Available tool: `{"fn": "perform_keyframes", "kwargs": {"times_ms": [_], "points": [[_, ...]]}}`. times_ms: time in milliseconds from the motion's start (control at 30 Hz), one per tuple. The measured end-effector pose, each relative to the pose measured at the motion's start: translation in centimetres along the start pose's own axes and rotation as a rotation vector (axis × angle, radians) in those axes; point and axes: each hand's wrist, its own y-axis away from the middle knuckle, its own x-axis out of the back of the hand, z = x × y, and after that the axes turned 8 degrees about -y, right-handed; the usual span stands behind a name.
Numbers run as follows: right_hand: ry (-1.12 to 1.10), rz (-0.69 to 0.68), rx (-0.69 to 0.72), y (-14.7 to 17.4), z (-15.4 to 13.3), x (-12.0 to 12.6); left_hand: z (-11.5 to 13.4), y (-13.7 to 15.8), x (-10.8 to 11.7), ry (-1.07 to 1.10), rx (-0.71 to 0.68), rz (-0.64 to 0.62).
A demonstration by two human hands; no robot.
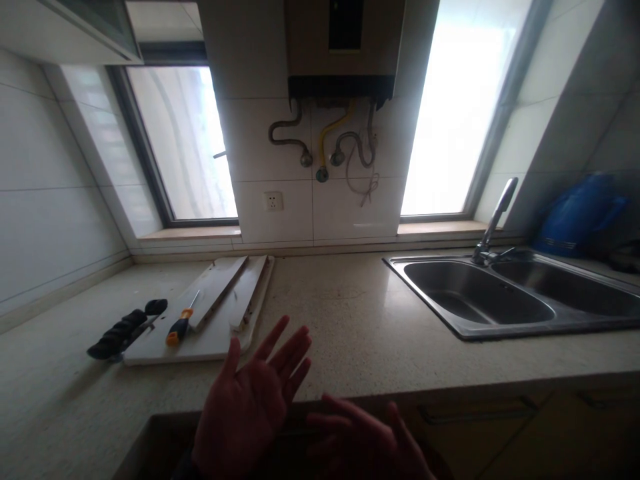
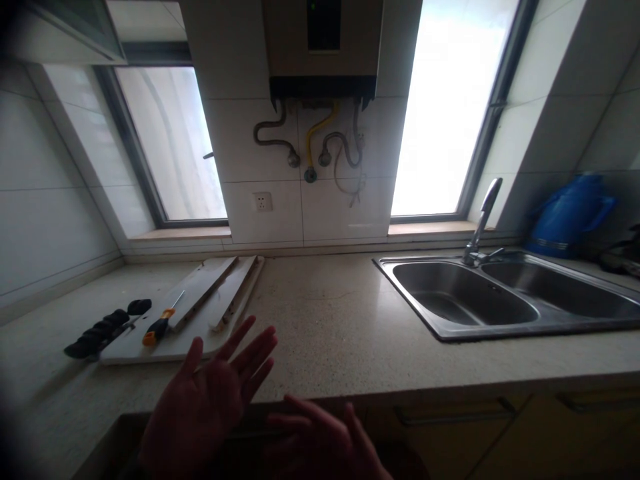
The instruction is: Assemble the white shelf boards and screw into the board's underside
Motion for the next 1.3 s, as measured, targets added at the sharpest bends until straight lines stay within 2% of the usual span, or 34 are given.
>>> {"fn": "perform_keyframes", "kwargs": {"times_ms": [100, 233, 300, 433, 533, 633, 700, 767, 833, 900, 1000, 1100, 1200, 1300], "points": [[-0.207, 0.065, 0.264, -1.0, -3.4, 1.2, 0.5, -1.1, 0.1, 0.027, -0.018, 0.051], [-0.055, 0.08, 0.409, -2.1, -7.0, 2.2, 0.5, -2.0, 0.0, 0.007, -0.047, 0.137], [0.093, 0.124, 0.422, -2.4, -7.6, 2.3, 0.4, -2.3, -0.1, -0.005, -0.039, 0.15], [0.459, 0.185, 0.351, -2.8, -7.6, 2.2, 0.4, -2.8, 0.0, -0.022, -0.017, 0.16], [0.588, 0.189, 0.316, -3.1, -7.7, 2.4, 0.5, -2.9, 0.1, -0.055, 0.02, 0.154], [0.709, 0.212, 0.312, -3.5, -8.4, 3.3, 1.0, -3.2, 0.1, -0.112, 0.071, 0.21], [0.963, 0.302, 0.303, -3.8, -8.9, 4.4, 1.5, -3.5, 0.2, -0.165, 0.092, 0.263], [1.362, 0.428, 0.266, -4.2, -9.1, 5.7, 2.1, -4.0, 0.5, -0.238, 0.126, 0.313], [1.7, 0.505, 0.183, -4.8, -8.8, 7.0, 2.7, -4.4, 1.2, -0.409, 0.161, 0.383], [1.838, 0.496, 0.068, -5.3, -8.2, 8.2, 3.4, -4.8, 2.1, -0.726, 0.168, 0.431], [1.854, 0.474, -0.067, -5.9, -7.3, 9.5, 5.1, -5.1, 3.5, -1.284, 0.152, 0.38], [1.841, 0.499, -0.085, -6.1, -6.8, 10.0, 7.4, -5.4, 4.9, -1.73, 0.147, 0.365], [1.831, 0.514, -0.083, -6.0, -6.8, 9.8, 9.8, -6.2, 7.2, -2.132, 0.095, 0.467], [1.825, 0.523, -0.085, -5.9, -7.0, 9.6, 11.6, -7.3, 10.7, -2.318, 0.167, 0.664]]}}
